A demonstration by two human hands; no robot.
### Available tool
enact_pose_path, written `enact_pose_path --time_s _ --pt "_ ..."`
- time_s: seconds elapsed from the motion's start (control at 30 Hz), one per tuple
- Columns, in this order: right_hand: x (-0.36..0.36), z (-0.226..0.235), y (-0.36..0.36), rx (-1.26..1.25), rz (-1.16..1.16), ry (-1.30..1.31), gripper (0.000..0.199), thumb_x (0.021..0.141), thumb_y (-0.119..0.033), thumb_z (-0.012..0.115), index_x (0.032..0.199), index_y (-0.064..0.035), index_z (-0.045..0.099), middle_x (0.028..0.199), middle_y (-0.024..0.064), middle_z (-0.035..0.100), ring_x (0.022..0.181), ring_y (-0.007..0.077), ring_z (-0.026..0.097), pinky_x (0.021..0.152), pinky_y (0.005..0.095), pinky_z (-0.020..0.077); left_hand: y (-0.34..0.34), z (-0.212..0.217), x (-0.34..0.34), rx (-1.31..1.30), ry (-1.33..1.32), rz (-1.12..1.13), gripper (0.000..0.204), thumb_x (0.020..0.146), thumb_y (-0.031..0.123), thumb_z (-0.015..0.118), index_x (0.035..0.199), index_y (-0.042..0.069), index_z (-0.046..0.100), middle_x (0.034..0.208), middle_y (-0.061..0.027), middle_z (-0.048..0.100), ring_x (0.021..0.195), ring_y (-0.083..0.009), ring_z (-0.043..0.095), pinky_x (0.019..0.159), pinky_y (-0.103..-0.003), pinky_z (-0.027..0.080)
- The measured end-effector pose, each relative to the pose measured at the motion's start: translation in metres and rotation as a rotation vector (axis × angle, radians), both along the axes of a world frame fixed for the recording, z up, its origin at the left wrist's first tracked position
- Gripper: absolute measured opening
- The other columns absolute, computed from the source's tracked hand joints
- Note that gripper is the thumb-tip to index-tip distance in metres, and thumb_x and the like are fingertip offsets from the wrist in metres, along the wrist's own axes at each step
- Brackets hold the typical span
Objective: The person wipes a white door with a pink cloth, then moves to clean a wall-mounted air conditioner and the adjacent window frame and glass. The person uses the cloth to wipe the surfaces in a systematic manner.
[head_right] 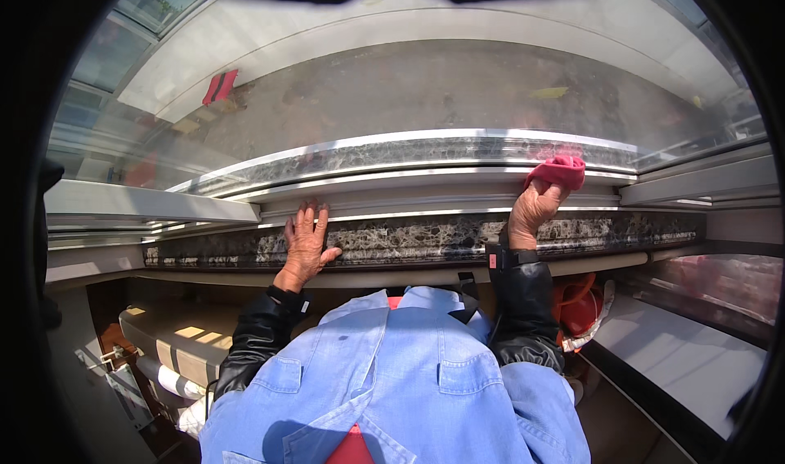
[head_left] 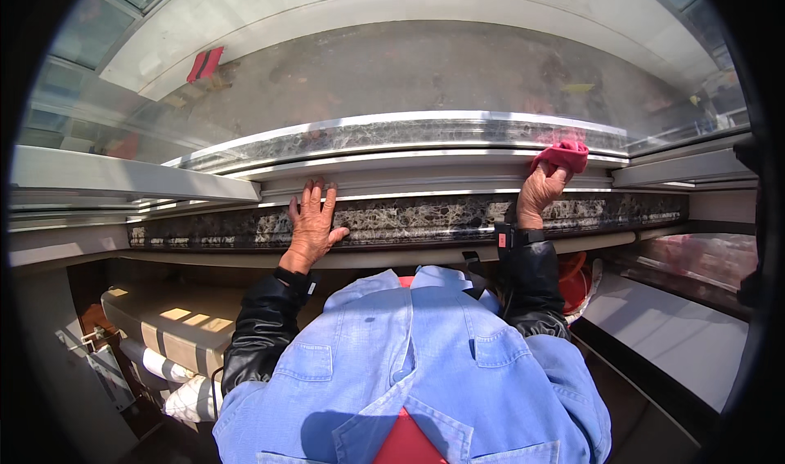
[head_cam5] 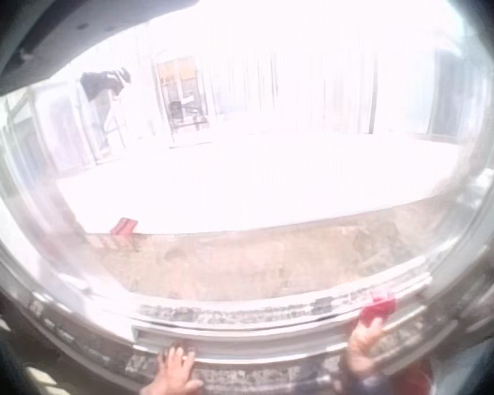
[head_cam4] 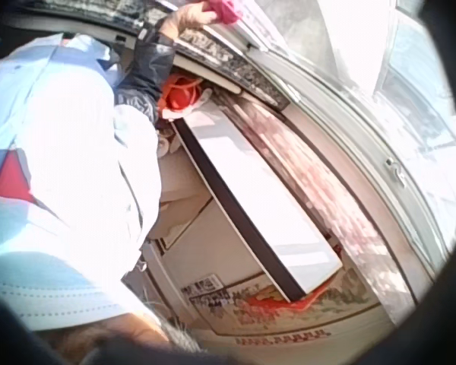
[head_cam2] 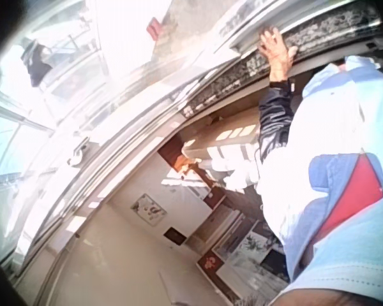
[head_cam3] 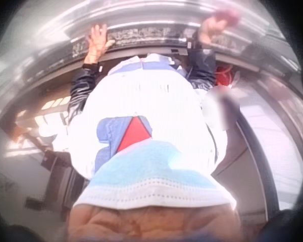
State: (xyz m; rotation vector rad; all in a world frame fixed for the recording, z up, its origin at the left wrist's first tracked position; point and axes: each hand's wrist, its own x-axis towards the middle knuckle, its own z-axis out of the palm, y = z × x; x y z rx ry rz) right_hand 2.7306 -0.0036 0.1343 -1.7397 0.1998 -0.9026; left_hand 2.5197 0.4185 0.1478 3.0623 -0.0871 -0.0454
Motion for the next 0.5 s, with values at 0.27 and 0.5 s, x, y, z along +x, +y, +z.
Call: enact_pose_path --time_s 0.27,0.5 --pt "-0.056 0.022 0.111 -0.812 0.463 -0.135 0.028 0.095 0.000 0.062 0.123 0.0065 0.061 0.124 0.0195 0.061 0.118 0.0392 0.058 0.105 0.0482 0.0468 0.009 -0.001 -0.004 -0.105 0.017 -0.004 0.108 0.074 0.054 0.081 0.160 0.014 0.031 0.163 -0.0188 0.028 0.153 -0.0384 0.022 0.117 -0.065 0.016" --pt "-0.073 0.052 0.247 -1.307 0.827 -0.416 0.041 0.079 -0.009 0.064 0.115 0.0100 0.064 0.123 0.0228 0.056 0.115 0.0393 0.059 0.094 0.0462 0.0529 0.039 0.005 -0.030 -0.217 -0.127 0.145 0.091 0.077 0.039 0.083 0.151 0.006 0.043 0.158 -0.0162 0.038 0.151 -0.0332 0.030 0.119 -0.058 0.021"
